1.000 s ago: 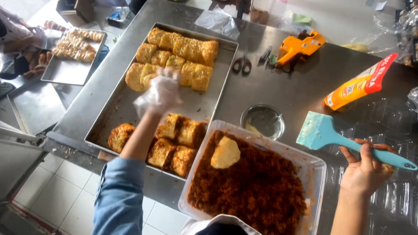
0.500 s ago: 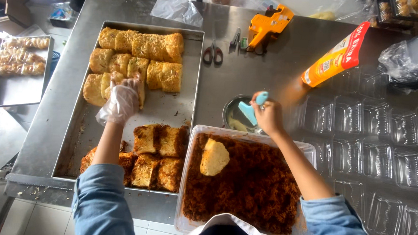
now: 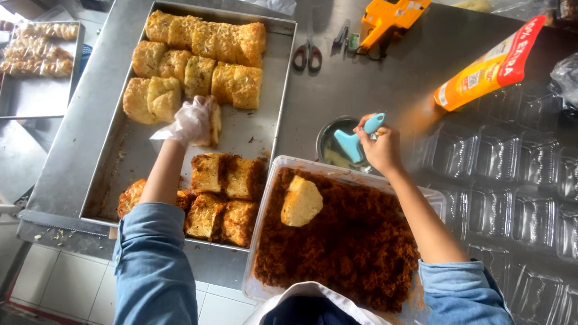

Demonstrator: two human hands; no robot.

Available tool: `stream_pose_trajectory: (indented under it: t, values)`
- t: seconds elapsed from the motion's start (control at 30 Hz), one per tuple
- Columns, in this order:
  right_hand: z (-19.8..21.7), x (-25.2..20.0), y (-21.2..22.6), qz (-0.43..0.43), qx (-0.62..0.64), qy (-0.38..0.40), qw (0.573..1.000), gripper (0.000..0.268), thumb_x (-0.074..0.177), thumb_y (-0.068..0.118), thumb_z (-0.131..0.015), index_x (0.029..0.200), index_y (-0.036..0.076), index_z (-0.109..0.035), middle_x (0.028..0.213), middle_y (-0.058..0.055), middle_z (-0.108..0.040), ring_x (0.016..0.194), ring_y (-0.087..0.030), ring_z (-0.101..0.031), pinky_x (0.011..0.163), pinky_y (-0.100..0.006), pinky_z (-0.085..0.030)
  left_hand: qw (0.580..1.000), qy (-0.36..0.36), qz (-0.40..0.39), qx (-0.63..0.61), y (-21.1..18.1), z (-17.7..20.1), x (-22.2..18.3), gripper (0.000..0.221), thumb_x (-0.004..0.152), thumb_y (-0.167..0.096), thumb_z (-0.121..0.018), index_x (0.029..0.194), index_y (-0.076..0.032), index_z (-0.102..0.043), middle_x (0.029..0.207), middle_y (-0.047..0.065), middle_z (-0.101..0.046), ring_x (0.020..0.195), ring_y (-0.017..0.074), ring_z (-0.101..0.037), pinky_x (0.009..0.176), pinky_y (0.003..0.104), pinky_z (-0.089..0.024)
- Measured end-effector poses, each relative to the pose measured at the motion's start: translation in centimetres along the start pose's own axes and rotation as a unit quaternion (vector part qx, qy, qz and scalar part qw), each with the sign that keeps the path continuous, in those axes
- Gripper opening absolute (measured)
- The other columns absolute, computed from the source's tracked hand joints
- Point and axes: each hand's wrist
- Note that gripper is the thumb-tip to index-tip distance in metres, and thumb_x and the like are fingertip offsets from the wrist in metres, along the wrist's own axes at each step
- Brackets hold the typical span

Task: The person coats pieces of bread in a meat floss mixture by hand, and uses a brush to apply a liquid to another piece of bread.

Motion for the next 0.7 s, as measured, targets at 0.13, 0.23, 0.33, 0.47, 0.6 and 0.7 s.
stream_pose_trajectory:
  t: [0.13,0.23,0.33,0.47,0.6,0.7]
  values:
    - [0.9,-0.3,0.1,-0.006,0.001,-0.012,1.000,0.003,0.097,0.001,-0.068,0.099,0.000,-0.066,0.091,-0.008,-0.075,0.090,-0.018,-0.076,0.077,-0.029,-0.061,0.984,0.035,0.031,-0.174,-0.6,3.3,-3.9,0.101,0.086,0.002,-0.066,0.165,-0.024,-0.008,0.171,0.009,-0.015,0.109,0.0252,-0.068,0.075,0.029,-0.066]
    - [0.7,0.2,-0.3,0.027,-0.058,-0.031,0.997,0.002,0.095,0.002,-0.071,0.095,0.002,-0.068,0.089,-0.008,-0.075,0.081,-0.018,-0.074,0.072,-0.031,-0.059,0.952,-0.011,0.082,-0.296,-0.3,3.1,-4.9,0.109,0.078,0.000,-0.078,0.164,-0.032,-0.018,0.158,0.011,-0.038,0.120,0.0270,-0.061,0.093,0.034,-0.061]
    - [-0.4,0.1,-0.4,-0.017,-0.098,-0.036,0.994,0.001,0.094,0.005,-0.072,0.094,0.004,-0.071,0.082,-0.007,-0.074,0.072,-0.017,-0.072,0.064,-0.032,-0.056,0.912,-0.104,0.087,-0.388,0.1,1.1,-5.2,0.105,0.071,0.002,-0.081,0.159,-0.033,-0.035,0.151,0.006,-0.050,0.131,0.0254,-0.056,0.106,0.031,-0.054]
    - [-1.3,0.0,-0.5,-0.011,-0.116,-0.015,0.993,0.005,0.097,0.006,-0.069,0.093,0.007,-0.069,0.081,-0.005,-0.074,0.070,-0.015,-0.070,0.063,-0.030,-0.055,0.732,-0.141,0.069,-0.662,0.4,1.2,-6.8,0.106,0.059,-0.004,-0.090,0.148,-0.027,-0.038,0.143,0.002,-0.053,0.129,0.0213,-0.051,0.108,0.031,-0.043]
    - [-3.0,-0.8,-0.8,-0.037,-0.044,0.010,0.998,0.006,0.094,0.006,-0.070,0.093,0.009,-0.065,0.079,-0.003,-0.072,0.072,-0.014,-0.070,0.066,-0.028,-0.054,0.328,-0.138,0.000,-0.934,-2.6,4.5,-9.9,0.092,0.065,-0.004,-0.085,0.145,-0.020,-0.041,0.139,0.006,-0.056,0.127,0.0209,-0.055,0.109,0.031,-0.047]
    - [-3.0,-0.4,-1.5,-0.054,-0.073,0.047,0.995,0.009,0.095,0.004,-0.070,0.090,0.009,-0.064,0.075,-0.003,-0.069,0.069,-0.016,-0.067,0.066,-0.029,-0.054,0.158,-0.120,-0.077,-0.977,-5.7,9.2,-12.1,0.082,0.071,-0.003,-0.082,0.143,-0.014,-0.044,0.137,0.010,-0.059,0.125,0.0206,-0.058,0.109,0.031,-0.049]
Point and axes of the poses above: each hand's wrist, its own x-axis towards the middle knuckle, its own z-axis out of the back of the hand, y = z × x
